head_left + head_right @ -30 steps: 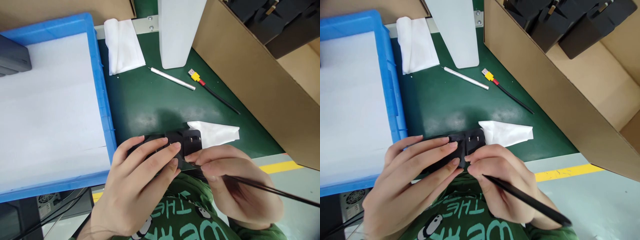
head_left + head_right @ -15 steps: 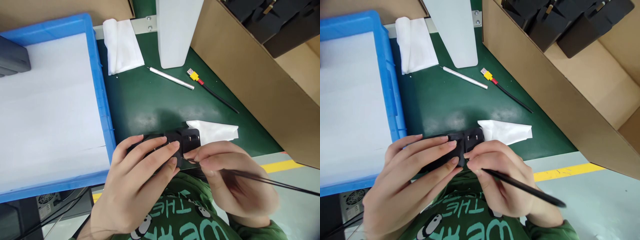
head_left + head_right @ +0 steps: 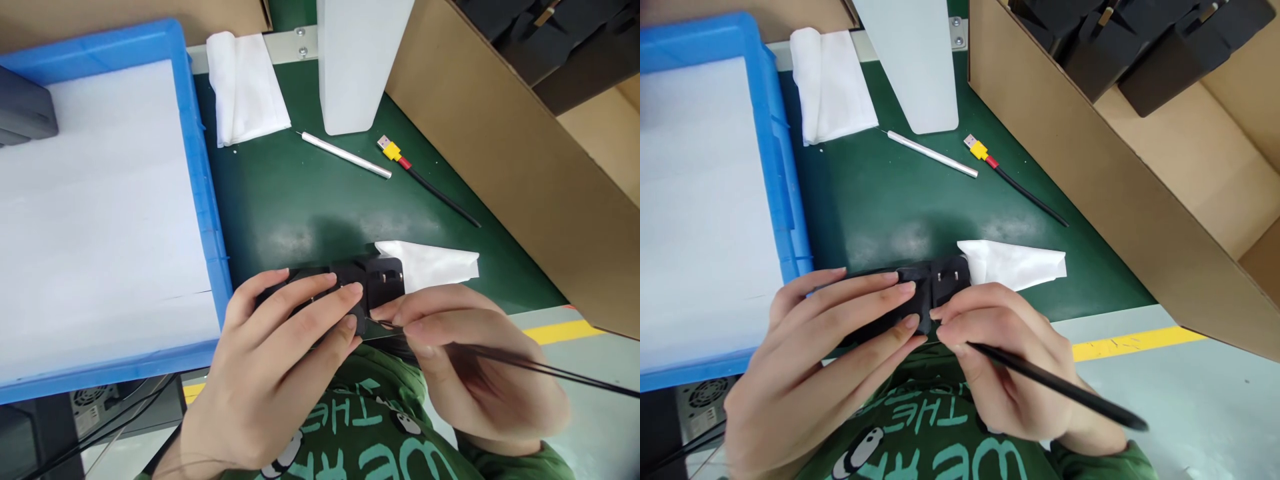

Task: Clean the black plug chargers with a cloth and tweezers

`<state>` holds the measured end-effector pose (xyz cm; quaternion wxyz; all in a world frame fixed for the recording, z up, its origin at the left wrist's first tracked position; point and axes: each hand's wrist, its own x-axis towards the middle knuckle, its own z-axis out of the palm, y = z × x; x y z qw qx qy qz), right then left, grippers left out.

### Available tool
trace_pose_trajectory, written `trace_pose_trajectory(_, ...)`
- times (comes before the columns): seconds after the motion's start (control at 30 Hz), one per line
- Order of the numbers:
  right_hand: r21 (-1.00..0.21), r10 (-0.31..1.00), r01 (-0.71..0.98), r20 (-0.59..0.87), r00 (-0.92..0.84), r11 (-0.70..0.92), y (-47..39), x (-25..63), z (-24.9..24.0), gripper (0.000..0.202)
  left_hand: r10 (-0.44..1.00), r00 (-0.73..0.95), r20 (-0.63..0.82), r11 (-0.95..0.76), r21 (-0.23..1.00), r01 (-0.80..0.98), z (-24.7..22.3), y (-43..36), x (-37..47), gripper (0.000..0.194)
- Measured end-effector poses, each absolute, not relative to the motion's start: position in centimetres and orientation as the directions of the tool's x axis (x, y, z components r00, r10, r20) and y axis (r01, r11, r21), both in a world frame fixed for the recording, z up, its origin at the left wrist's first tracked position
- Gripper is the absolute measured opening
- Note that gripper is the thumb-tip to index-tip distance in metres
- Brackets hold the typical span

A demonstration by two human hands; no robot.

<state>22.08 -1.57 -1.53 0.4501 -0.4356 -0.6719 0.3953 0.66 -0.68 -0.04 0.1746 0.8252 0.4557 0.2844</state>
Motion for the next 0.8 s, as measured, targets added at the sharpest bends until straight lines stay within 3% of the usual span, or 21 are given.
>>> trace_pose_trajectory(0.8, -0.925, 0.945, 0.241, 0.244, -0.216, 0.294, -1.4, 22.09, -1.22, 0.029, 0.845, 0.439, 0.305, -0.533, 0.54, 0.651, 0.19, -0.83, 0.4, 0.017)
